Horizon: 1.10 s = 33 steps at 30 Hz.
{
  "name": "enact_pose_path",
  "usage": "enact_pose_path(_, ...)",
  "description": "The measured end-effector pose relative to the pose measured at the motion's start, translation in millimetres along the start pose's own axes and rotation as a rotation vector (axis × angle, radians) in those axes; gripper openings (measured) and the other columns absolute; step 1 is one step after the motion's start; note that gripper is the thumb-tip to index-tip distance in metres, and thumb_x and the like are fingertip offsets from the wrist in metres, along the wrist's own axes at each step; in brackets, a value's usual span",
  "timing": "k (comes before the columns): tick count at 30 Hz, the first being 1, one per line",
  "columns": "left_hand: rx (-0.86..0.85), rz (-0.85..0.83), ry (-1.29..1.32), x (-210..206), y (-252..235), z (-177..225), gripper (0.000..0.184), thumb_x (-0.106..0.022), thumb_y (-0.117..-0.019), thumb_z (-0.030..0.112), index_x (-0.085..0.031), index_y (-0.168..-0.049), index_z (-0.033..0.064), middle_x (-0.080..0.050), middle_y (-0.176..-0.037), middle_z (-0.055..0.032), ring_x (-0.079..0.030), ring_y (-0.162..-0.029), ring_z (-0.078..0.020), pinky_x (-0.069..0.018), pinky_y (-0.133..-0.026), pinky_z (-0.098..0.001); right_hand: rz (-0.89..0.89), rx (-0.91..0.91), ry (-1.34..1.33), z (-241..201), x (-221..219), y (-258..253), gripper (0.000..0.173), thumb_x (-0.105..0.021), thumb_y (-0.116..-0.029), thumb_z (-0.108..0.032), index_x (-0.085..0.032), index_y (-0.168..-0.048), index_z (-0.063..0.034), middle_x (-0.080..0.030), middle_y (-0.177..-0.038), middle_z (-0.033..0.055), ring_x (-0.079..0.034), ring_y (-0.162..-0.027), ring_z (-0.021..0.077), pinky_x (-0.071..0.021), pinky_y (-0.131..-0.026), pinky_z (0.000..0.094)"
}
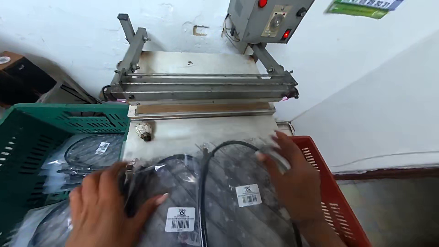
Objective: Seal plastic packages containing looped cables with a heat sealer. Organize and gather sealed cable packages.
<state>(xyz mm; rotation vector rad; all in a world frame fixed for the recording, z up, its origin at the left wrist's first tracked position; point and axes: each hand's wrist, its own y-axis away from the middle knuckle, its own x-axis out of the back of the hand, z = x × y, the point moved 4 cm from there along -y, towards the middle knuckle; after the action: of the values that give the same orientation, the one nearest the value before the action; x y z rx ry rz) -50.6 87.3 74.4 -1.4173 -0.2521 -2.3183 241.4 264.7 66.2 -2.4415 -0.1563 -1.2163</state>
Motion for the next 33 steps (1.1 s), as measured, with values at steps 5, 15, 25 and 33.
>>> enact_pose_path(5,0.154,-0.165,0.119,-3.2,14.1,-41.1,0.059,-0.056,-0.1033,0.038,-0.049,-0.129,-0.0149,-0.06,-0.105,-0.0317,-0.061,-0.09,-0.0406,-0.0519,-0.082,-0.0564,-0.373,0.302,-0.182,-69.1,-33.4,82.1,0.081,-0.061,-0.0914,-0.066,-0.051,-0.152,-0.0124,-0.04,-0.16,0.0203,-0.032,-0.151,0.0395,-0.0203,-0.121,0.0699)
enact_pose_path(15,0.239,-0.09,1.097,11.9,-6.2,-3.7,0.043,-0.052,-0.0984,0.002,-0.05,-0.14,0.0126,-0.074,-0.104,0.0091,-0.072,-0.089,-0.0037,-0.0621,-0.079,-0.023,-0.225,-0.106,-0.831,-57.0,-19.2,56.6,0.052,-0.061,-0.1011,-0.038,-0.061,-0.128,0.0061,-0.073,-0.111,0.0005,-0.068,-0.098,-0.0002,-0.0578,-0.086,0.0209)
enact_pose_path(25,0.469,-0.058,0.836,-45.3,-117.4,1.7,0.021,-0.067,-0.0999,0.023,-0.074,-0.088,0.0064,-0.066,-0.069,-0.0003,-0.057,-0.055,-0.0063,-0.0501,-0.054,-0.0242,-0.173,-0.285,-0.335,-14.8,-44.6,-48.8,0.02,-0.072,-0.097,-0.028,-0.074,-0.095,-0.0085,-0.07,-0.072,-0.0003,-0.061,-0.056,0.0078,-0.0517,-0.055,0.0301)
enact_pose_path(33,0.646,0.006,0.945,-76.9,-146.8,1.1,0.025,-0.069,-0.0987,0.029,-0.074,-0.087,0.0074,-0.061,-0.064,0.0004,-0.053,-0.051,-0.0059,-0.0475,-0.051,-0.0244,-0.232,-0.463,-0.264,1.8,-68.6,-77.4,0.03,-0.066,-0.1004,-0.036,-0.074,-0.095,-0.0073,-0.068,-0.075,0.004,-0.057,-0.06,0.013,-0.047,-0.058,0.035)
